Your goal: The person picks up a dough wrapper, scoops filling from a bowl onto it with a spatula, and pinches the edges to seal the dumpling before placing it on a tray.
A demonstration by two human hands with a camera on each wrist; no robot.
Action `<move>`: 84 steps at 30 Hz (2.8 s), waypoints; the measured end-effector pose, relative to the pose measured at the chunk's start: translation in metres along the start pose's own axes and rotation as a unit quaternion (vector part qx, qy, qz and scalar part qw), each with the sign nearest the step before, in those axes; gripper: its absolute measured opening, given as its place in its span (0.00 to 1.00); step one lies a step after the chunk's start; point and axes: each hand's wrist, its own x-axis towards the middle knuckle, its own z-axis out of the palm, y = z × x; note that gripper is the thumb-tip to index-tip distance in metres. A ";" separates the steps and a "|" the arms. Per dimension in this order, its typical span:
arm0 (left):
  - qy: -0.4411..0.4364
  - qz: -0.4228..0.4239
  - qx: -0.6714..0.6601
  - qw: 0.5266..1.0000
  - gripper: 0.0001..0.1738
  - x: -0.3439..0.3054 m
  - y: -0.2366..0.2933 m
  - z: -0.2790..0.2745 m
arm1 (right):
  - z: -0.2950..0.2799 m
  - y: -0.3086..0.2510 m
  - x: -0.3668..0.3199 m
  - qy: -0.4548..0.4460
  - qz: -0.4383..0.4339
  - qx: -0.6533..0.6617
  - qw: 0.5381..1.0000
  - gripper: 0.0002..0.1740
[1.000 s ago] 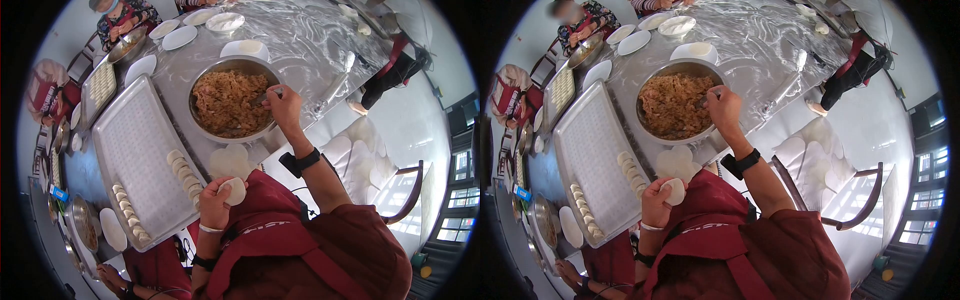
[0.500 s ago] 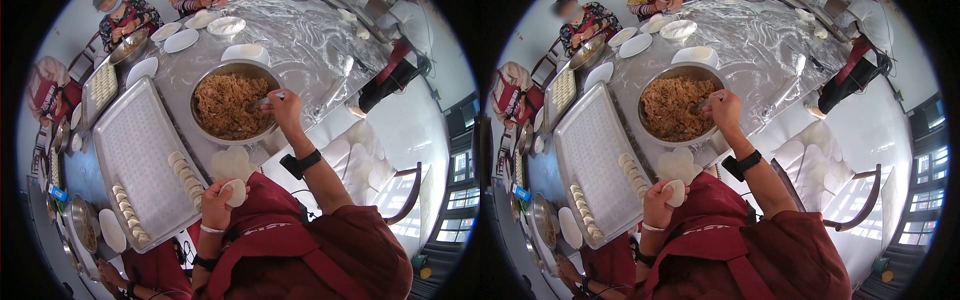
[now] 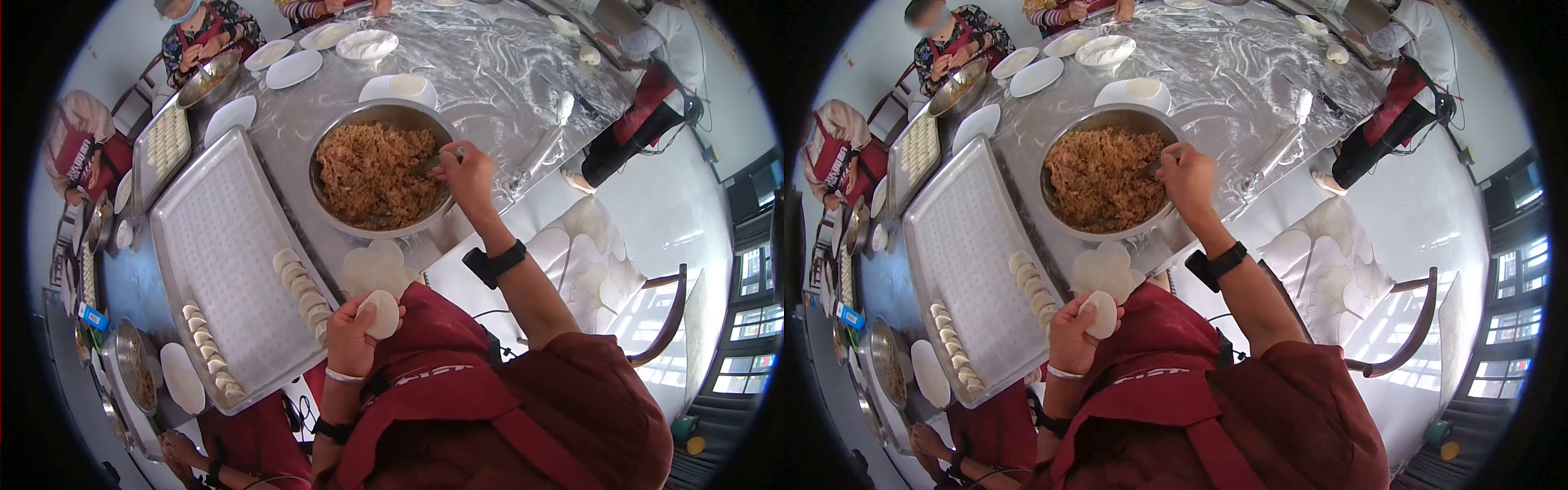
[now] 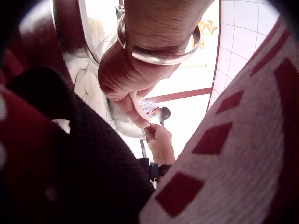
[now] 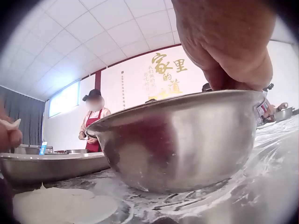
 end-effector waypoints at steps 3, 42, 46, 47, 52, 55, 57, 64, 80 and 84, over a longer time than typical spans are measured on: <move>0.000 0.004 0.005 1.000 0.16 -0.001 0.001 0.001 | 0.012 -0.005 -0.001 -0.011 0.011 0.012 1.000 0.07; -0.061 0.158 -0.251 0.953 0.32 0.058 0.061 0.029 | -0.001 -0.084 -0.090 -0.159 0.104 0.323 0.927 0.08; -0.062 0.149 -0.231 0.960 0.28 0.053 0.062 0.016 | 0.006 -0.072 -0.118 -0.196 -0.026 0.228 0.953 0.06; -0.049 0.148 -0.231 0.960 0.29 0.052 0.061 0.014 | 0.007 -0.070 -0.119 -0.206 -0.066 0.206 0.954 0.06; -0.030 0.148 -0.244 0.958 0.29 0.048 0.060 0.008 | 0.005 -0.069 -0.119 -0.220 -0.151 0.159 0.951 0.05; -0.007 0.150 -0.266 0.952 0.29 0.048 0.059 0.004 | 0.000 -0.080 -0.117 -0.225 -0.065 0.204 0.951 0.06; -0.014 0.153 -0.266 0.952 0.28 0.044 0.061 0.006 | -0.003 -0.085 -0.115 -0.215 -0.033 0.238 0.947 0.07; -0.012 0.150 -0.266 0.952 0.32 0.036 0.060 0.006 | -0.004 -0.085 -0.107 -0.201 0.117 0.352 0.907 0.10; -0.052 0.176 -0.227 0.956 0.31 0.016 0.056 0.006 | 0.000 -0.095 -0.107 -0.227 0.155 0.305 0.912 0.09; -0.023 0.204 -0.254 0.945 0.31 0.017 0.057 0.000 | -0.004 -0.101 -0.124 -0.203 0.055 0.302 0.930 0.08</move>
